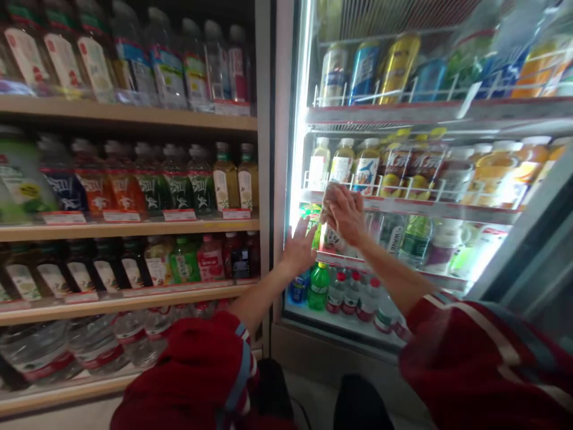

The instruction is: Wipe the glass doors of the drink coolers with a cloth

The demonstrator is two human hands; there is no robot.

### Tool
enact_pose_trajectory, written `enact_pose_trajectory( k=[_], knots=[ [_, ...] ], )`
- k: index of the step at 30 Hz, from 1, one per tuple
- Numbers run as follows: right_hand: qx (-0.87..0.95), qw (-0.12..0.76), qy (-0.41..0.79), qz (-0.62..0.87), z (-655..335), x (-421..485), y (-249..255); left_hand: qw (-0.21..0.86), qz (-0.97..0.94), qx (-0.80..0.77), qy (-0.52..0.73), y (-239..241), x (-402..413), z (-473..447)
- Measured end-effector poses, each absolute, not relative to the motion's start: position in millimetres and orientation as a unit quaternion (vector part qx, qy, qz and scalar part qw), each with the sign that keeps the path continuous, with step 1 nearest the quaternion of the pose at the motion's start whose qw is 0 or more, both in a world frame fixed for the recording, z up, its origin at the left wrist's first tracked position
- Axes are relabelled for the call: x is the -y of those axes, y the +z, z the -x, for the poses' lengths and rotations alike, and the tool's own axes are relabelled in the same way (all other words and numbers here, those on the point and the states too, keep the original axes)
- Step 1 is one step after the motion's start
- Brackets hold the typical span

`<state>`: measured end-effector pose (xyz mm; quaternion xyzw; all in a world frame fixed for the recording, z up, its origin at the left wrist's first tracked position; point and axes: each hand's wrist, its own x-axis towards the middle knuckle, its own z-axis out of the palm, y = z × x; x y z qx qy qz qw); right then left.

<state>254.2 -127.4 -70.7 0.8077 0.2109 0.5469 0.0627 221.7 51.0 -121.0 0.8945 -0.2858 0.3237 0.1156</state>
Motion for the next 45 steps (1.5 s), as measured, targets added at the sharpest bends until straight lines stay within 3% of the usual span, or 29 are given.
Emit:
enact_pose_trajectory(
  k=[12, 19, 28, 33, 41, 45],
  knots=[
    [-0.187, 0.063, 0.536, -0.821, -227.2, 146.5, -79.2, 0.061, -0.889, 0.291, 0.349, -106.4, -47.4, -188.4],
    [-0.291, 0.142, 0.506, -0.8, -235.6, 127.7, -99.5, 0.095, -0.865, 0.264, 0.416, -117.0, -53.1, -227.2],
    [-0.198, 0.123, 0.549, -0.803, -265.3, 82.9, -44.4, 0.095, -0.854, 0.245, 0.449, -107.3, -87.0, -257.7],
    [-0.257, 0.185, 0.508, -0.801, -262.1, 71.1, -74.4, 0.103, -0.872, 0.227, 0.423, -100.0, -93.5, -258.1],
    [-0.15, 0.113, 0.559, -0.808, -235.7, 137.9, -61.8, 0.116, -0.898, 0.206, 0.371, -113.4, -80.0, -238.4],
    [-0.21, 0.144, 0.538, -0.803, -232.0, 148.9, -86.3, 0.103, -0.899, 0.228, 0.359, -122.6, -54.0, -228.4]
  ],
)
